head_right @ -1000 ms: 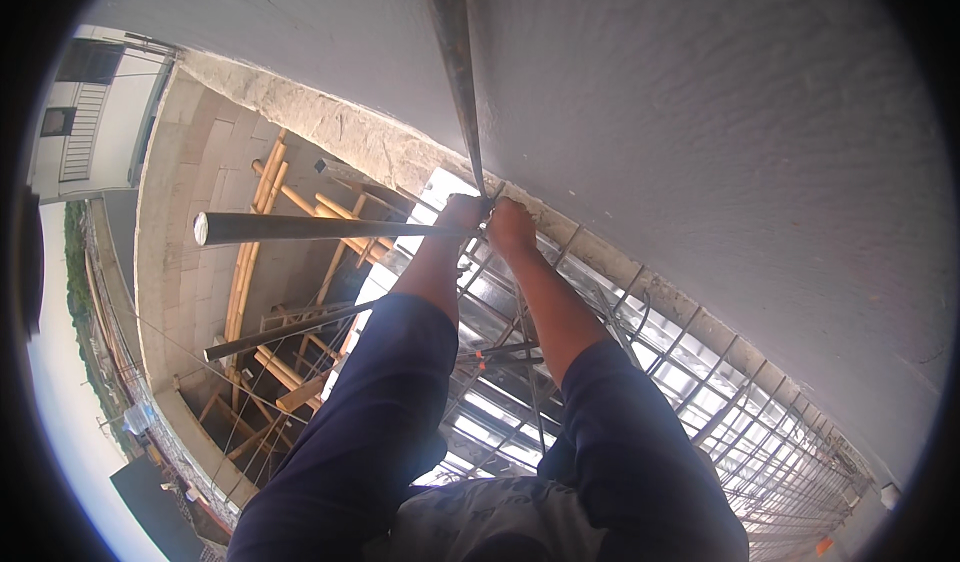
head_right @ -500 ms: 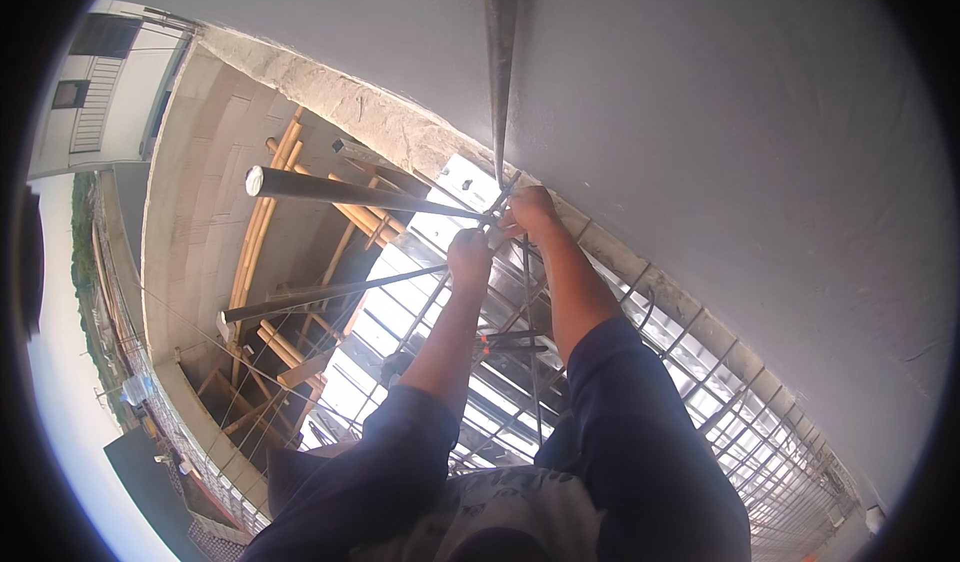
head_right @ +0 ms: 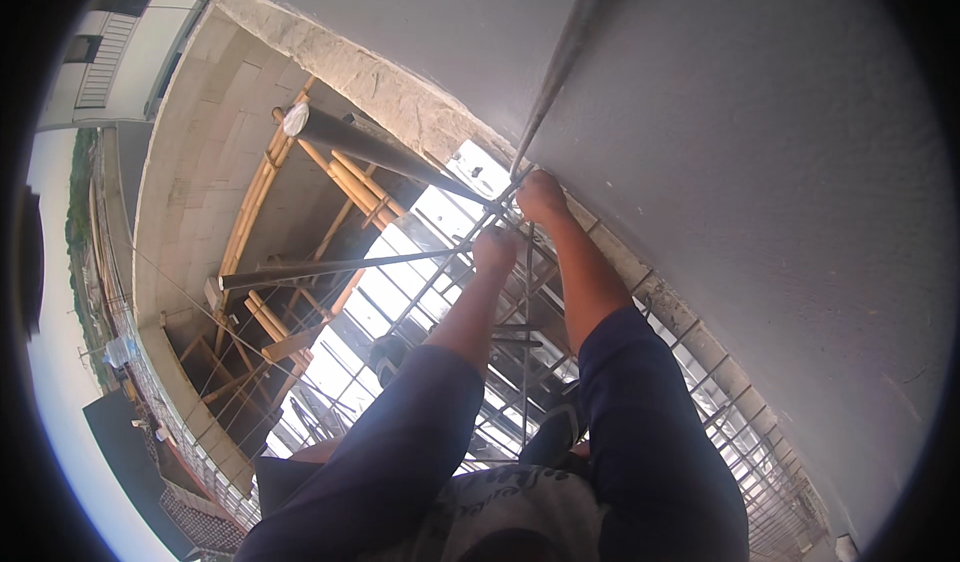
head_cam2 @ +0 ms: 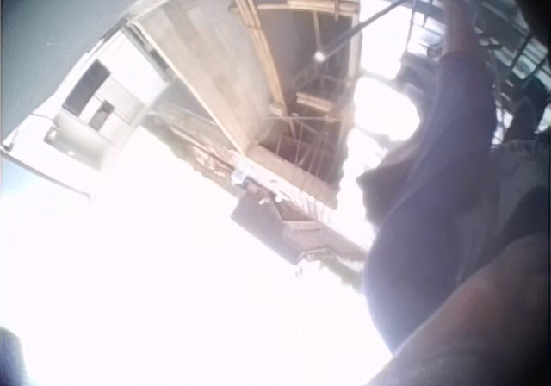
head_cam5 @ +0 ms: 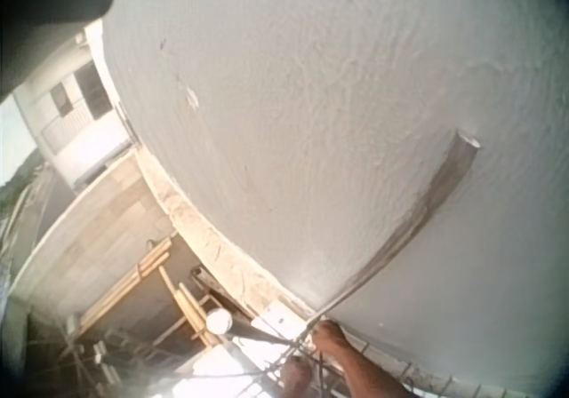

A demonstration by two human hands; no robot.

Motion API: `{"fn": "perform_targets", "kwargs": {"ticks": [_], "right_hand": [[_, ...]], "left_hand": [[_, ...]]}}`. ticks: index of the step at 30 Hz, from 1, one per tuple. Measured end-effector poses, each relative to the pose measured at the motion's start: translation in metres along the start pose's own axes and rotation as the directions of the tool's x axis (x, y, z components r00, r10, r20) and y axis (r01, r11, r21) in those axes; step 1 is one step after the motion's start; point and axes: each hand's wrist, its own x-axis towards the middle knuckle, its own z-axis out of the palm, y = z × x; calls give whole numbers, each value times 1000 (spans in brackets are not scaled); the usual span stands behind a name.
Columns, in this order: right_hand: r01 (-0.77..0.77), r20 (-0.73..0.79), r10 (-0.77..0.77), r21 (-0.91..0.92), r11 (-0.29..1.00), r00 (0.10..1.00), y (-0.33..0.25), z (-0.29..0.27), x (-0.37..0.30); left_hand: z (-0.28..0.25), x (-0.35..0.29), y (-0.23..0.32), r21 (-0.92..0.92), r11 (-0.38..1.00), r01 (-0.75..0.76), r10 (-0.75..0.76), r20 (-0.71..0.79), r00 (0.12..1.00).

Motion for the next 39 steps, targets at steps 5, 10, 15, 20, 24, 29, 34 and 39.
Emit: {"fn": "perform_targets", "kwargs": {"ticks": [5,10,15,20,24,29,34,39], "right_hand": [[17,2,-17,-224,974,1000,-11,-10,0],[-5,-68,-21,-348,937,997,-49,-21,-21],[141,-190,-196,-270,953,962,-8,-4,-6],[152,-276,-130,58,987,952,10,5,-9],[177,-373,-69,265,948,925,13,16,-15],[255,-533,-255,-76,964,806,-4,23,-37],[151,-380,-296,-368,917,876,-5,23,-49],[90,-271,-134,-169,982,953,11,22,-44]], "left_hand": [[-9,-2,3,93,995,-22,25,-25,999],[-12,-5,2,103,995,20,-14,-58,998],[-19,3,-16,20,987,-158,159,-31,987],[-57,-24,45,-567,778,271,-133,272,953],[-60,-32,52,-743,510,434,-71,466,882],[-69,-34,42,-748,462,477,-41,519,854],[-75,-43,45,-744,402,534,22,591,807],[-59,-43,47,-761,364,537,100,605,790]]}}
